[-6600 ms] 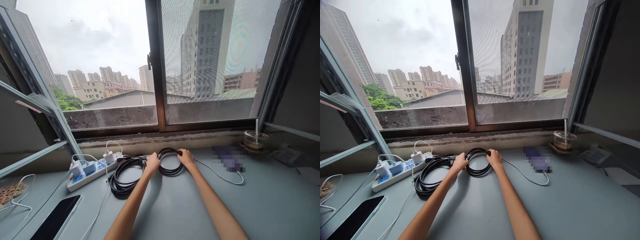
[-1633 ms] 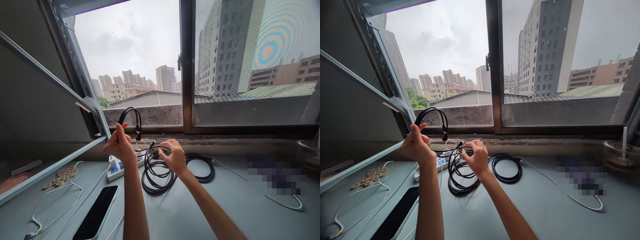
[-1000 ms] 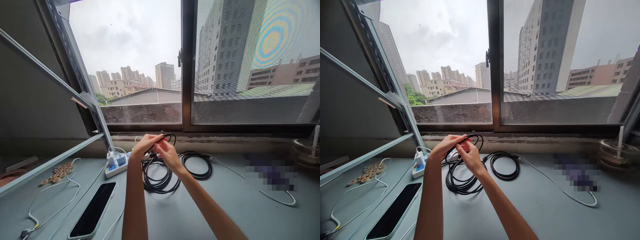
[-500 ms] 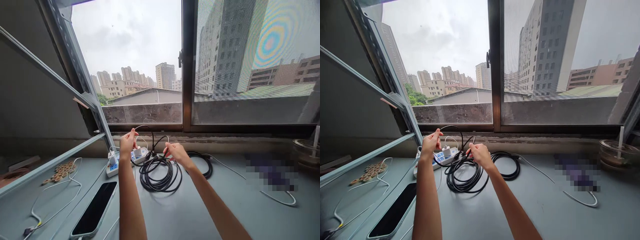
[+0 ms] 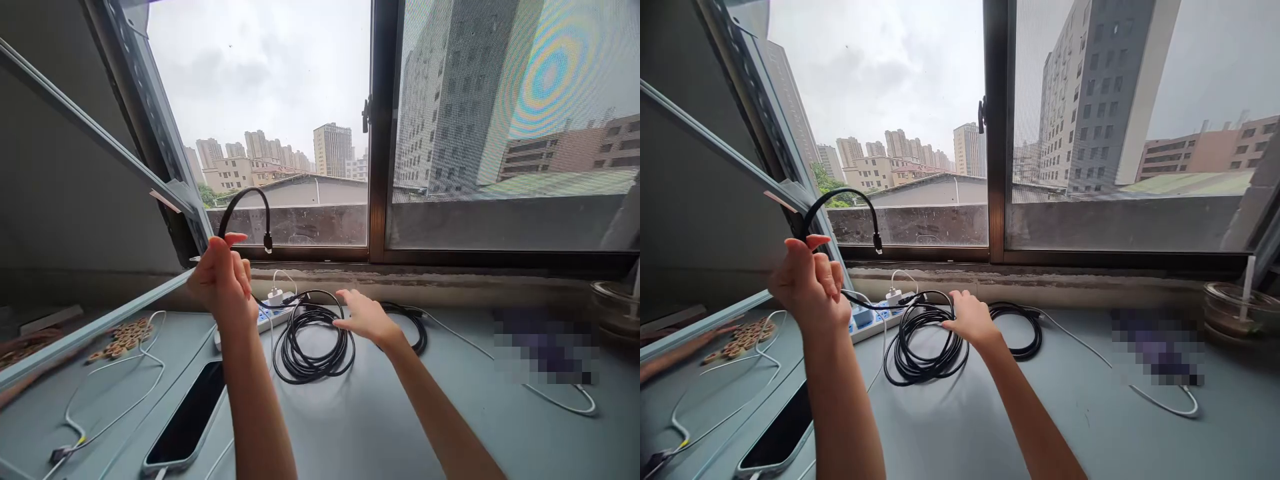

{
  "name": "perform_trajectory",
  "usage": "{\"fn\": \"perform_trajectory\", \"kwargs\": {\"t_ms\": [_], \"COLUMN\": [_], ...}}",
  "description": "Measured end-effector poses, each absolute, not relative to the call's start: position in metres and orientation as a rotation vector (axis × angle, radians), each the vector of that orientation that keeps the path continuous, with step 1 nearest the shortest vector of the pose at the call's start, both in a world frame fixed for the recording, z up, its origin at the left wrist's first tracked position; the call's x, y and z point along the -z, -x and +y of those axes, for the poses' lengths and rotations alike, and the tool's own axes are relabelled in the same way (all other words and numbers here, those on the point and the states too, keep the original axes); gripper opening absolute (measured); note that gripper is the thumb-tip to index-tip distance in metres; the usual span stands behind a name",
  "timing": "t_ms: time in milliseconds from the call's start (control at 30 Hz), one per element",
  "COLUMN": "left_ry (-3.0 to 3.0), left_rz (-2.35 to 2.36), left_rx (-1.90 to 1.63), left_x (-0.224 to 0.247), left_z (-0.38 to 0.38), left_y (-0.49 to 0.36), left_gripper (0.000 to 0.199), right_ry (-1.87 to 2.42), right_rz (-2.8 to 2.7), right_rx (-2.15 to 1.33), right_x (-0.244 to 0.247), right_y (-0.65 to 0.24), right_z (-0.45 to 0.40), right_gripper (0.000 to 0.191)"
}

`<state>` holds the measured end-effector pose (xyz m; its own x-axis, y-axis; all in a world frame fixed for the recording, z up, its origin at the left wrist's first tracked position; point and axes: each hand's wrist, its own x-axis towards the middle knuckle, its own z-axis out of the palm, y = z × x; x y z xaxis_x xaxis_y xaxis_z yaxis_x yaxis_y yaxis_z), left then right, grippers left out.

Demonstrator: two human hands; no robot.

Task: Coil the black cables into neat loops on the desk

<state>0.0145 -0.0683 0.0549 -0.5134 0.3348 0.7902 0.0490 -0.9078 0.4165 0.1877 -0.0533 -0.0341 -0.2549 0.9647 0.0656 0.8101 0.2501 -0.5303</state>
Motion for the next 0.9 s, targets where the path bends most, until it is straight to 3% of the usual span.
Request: {"fn": "perform_trajectory", "kwargs": {"t_ms": [167, 200, 300, 333, 567, 700, 767, 900], "left_ry": [-1.68, -1.726, -1.85, -1.873, -1.844, -1.954, -1.992, -2.107], "left_rz": [0.716, 0.75, 0.793, 0.793, 0.694, 0.811, 0.857, 0.826], "left_rx": [-2.256, -2.191, -1.964, -1.907, -1.748, -1.706, -1.693, -1.538], "left_x": [-0.054, -0.052, -0.045, -0.043, -0.035, -0.029, -0.026, -0.025], "left_z": [-0.087, -0.088, -0.086, -0.083, -0.067, -0.067, -0.066, -0.067], "left_y": [-0.055, -0.063, -0.082, -0.086, -0.1, -0.114, -0.121, -0.128], "left_gripper": [0.039, 0.039, 0.038, 0.038, 0.036, 0.035, 0.036, 0.032], "right_ry": [1.245, 1.191, 1.072, 1.042, 0.834, 0.768, 0.766, 0.83], "right_rz": [-2.076, -2.033, -1.992, -1.994, -2.029, -2.176, -2.162, -1.963], "right_rx": [-0.515, -0.533, -0.609, -0.631, -0.875, -1.009, -0.99, -0.798], "right_x": [0.043, 0.046, 0.05, 0.05, 0.041, 0.039, 0.035, 0.025], "right_y": [-0.169, -0.167, -0.171, -0.174, -0.199, -0.208, -0.209, -0.211], "right_z": [-0.052, -0.05, -0.041, -0.039, -0.035, -0.043, -0.047, -0.051], "right_gripper": [0.086, 0.08, 0.033, 0.025, 0.029, 0.012, 0.008, 0.019]}}
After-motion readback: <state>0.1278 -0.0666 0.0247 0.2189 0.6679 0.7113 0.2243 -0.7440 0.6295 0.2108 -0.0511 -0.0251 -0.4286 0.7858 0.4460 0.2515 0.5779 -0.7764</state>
